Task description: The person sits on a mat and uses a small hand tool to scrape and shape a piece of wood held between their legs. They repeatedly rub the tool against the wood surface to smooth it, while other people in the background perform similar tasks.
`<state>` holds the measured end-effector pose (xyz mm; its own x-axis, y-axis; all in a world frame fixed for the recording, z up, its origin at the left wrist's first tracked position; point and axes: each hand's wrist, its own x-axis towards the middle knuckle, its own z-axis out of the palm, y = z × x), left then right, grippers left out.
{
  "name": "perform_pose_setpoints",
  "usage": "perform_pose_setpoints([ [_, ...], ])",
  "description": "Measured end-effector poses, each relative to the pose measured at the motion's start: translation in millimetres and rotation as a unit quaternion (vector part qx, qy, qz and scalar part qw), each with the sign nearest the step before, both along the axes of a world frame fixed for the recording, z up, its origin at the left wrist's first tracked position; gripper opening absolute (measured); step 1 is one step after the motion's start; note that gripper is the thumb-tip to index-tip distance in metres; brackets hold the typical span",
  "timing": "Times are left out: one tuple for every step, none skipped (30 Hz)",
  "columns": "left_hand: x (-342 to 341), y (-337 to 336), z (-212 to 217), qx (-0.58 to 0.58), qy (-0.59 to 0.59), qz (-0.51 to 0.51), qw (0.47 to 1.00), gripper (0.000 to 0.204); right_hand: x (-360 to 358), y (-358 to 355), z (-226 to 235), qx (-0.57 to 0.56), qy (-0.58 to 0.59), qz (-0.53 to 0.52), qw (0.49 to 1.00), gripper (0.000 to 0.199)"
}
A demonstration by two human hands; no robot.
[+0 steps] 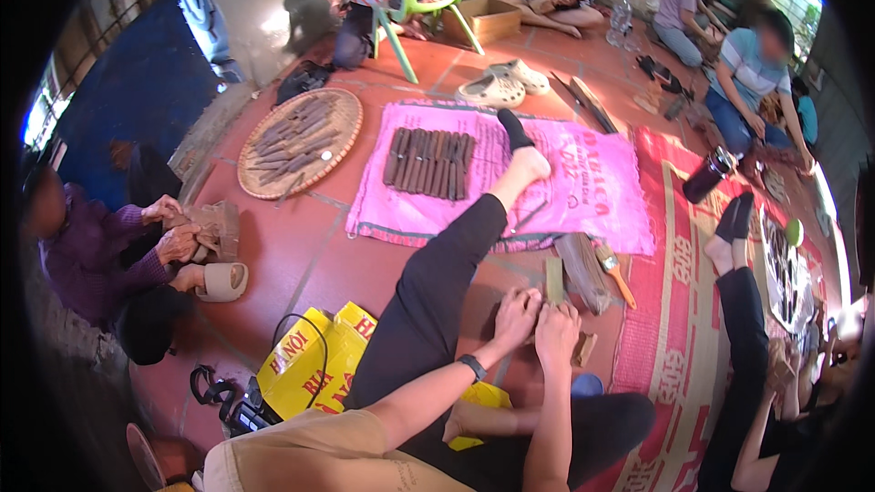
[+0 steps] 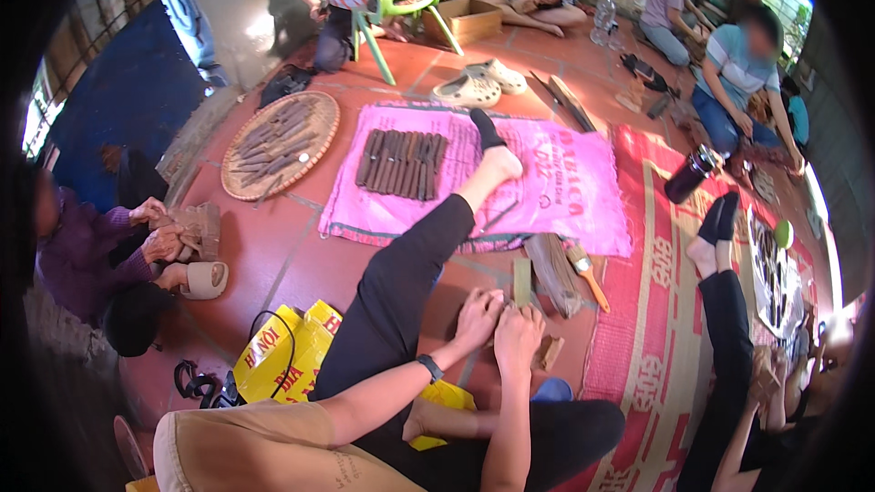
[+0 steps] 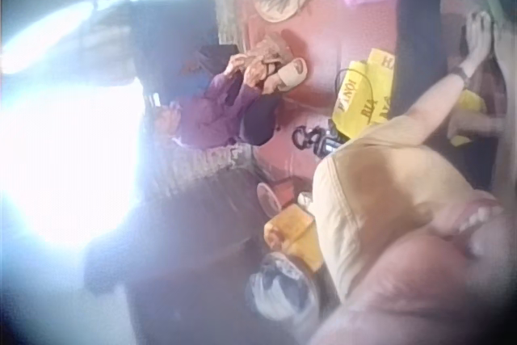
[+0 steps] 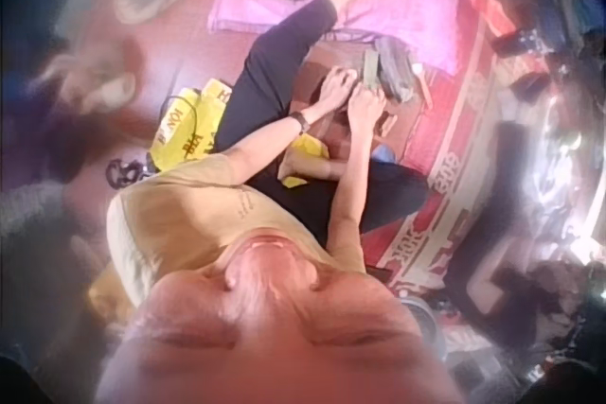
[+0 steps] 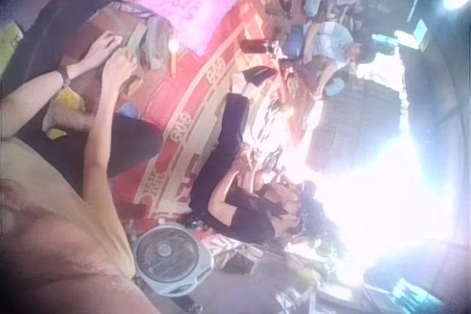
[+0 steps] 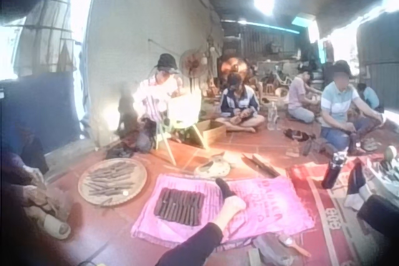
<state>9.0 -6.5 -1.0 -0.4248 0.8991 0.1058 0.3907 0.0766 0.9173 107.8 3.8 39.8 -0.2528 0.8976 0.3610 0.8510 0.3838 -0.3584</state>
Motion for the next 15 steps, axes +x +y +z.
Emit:
perform_pose_setpoints([
  [4, -2, 4, -0.006, -0.018, -0.003, 1.0, 0.035, 3, -6, 5, 0.022, -0.003, -0.005, 1.0, 0.028],
  [3, -1, 8, -0.016, -0.018, -0.005, 1.0, 0.035, 3, -7, 7, 0.044, -0.006, -0.01, 0.999, 0.028],
  [1, -1, 11, -0.022, -0.016, -0.005, 1.0, 0.035, 2, -3, 3, 0.014, -0.001, -0.014, 1.0, 0.028],
  [0, 0, 11, -0.027, -0.015, -0.005, 1.0, 0.036, 1, 2, -1, -0.016, 0.004, -0.018, 1.0, 0.027],
  [0, -1, 10, -0.027, -0.012, -0.002, 1.0, 0.036, 2, 6, -5, -0.046, 0.01, -0.022, 0.999, 0.027],
  [0, -2, 10, -0.028, -0.011, -0.001, 1.0, 0.036, 4, 7, -9, -0.077, -0.007, -0.022, 0.997, 0.027],
  [-1, -2, 8, -0.029, -0.009, 0.001, 1.0, 0.037, 4, 9, -11, -0.107, -0.021, -0.02, 0.994, 0.028],
  [-1, -1, 7, -0.029, -0.009, -0.001, 1.0, 0.037, 3, 11, -9, -0.135, -0.035, -0.022, 0.99, 0.028],
  [0, -1, 6, -0.026, -0.008, 0.0, 1.0, 0.038, 2, 9, -7, -0.095, -0.025, -0.021, 0.995, 0.028],
  [0, -1, 6, -0.023, -0.007, 0.002, 1.0, 0.039, 1, 3, 1, -0.055, -0.015, -0.018, 0.998, 0.028],
  [-1, -1, 8, -0.024, -0.009, 0.001, 1.0, 0.039, 0, -4, 9, -0.018, -0.007, -0.015, 1.0, 0.029],
  [-2, -1, 10, -0.025, -0.012, -0.001, 1.0, 0.039, -1, -8, 18, -0.022, -0.015, -0.006, 1.0, 0.029],
  [0, -3, 10, -0.03, -0.016, -0.005, 0.999, 0.039, 0, -7, 15, -0.032, -0.008, -0.017, 0.999, 0.029],
  [1, -3, 11, -0.033, -0.018, -0.001, 0.999, 0.039, 1, -5, 10, -0.041, -0.002, -0.029, 0.999, 0.029],
  [1, -2, 12, -0.031, -0.015, -0.005, 0.999, 0.039, 2, -2, 4, -0.05, 0.004, -0.04, 0.998, 0.029],
])
